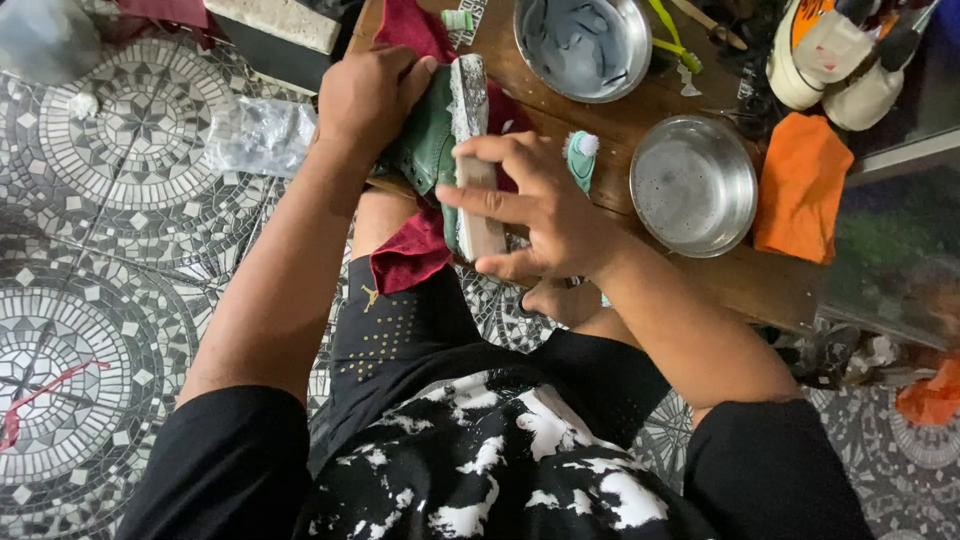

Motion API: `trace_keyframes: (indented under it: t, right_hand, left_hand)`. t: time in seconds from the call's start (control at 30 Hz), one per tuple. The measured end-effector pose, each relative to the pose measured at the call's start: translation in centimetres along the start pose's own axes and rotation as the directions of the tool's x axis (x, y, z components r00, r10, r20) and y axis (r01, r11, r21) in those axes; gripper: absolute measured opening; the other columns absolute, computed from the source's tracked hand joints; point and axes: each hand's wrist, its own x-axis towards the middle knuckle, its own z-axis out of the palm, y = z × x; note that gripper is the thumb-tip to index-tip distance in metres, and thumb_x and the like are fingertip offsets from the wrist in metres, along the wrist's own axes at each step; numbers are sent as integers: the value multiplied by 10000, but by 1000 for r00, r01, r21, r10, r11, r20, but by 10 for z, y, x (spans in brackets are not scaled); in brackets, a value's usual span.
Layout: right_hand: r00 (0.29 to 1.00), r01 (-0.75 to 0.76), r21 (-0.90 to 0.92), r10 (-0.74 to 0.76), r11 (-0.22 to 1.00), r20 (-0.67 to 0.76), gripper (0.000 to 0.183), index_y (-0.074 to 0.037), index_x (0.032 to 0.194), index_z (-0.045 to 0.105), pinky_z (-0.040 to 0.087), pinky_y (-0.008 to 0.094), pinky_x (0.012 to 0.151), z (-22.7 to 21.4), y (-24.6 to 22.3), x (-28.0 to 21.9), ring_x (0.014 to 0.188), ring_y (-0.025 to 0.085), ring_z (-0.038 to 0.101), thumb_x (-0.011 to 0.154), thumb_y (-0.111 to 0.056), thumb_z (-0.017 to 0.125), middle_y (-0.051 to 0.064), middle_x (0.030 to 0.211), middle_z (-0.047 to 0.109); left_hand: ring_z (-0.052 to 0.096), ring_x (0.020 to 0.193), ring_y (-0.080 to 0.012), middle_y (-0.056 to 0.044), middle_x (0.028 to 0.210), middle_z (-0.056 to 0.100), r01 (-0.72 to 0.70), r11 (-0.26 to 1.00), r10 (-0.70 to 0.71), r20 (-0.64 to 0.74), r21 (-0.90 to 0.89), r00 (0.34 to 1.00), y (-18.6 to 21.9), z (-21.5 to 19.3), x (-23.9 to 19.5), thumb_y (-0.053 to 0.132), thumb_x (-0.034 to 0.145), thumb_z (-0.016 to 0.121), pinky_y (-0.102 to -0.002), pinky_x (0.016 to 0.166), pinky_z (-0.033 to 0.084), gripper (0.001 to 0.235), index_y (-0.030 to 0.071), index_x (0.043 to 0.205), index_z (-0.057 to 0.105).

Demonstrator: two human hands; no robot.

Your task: The person cleans a green shoe by scrubbing it with a brush and a cleaning solution, then wiping it with a red cloth. They repeatedly dip the brush into a bowl of water and scrub different parts of the shoe, including the sole.

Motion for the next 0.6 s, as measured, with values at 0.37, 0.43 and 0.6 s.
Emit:
trace_keyframes:
  t: [0.37,0.43,0.6]
  right_hand:
    - [996,-40,2,40,999,-74,769,-91,1621,709,449,550,1173,5,148,41,1384,390,561,1174,-696,551,239,1491,556]
    - [993,2,-107,-14,994,-115,513,-43,1574,747,550,537,1088,9,168,49,1313,420,686,1238,-427,696,221,1428,641]
    - [979,-138,-185,106,973,-173,594,-103,1521,807,419,505,1030,19,182,60,1271,324,696,1230,-587,626,118,1338,770]
  left_hand:
    - [719,688,-443,-115,834,762,-24,1000,23,55,14,998,-4,2,4,485,1281,581,-572,517,479,491,146,950,708]
    - [783,733,-454,-127,876,814,-79,994,77,18,72,997,-5,7,3,474,1280,580,-591,548,564,454,170,1003,773]
    - [684,652,-403,-91,796,717,-68,997,67,39,27,997,-10,8,0,455,1303,605,-539,518,462,515,142,897,663]
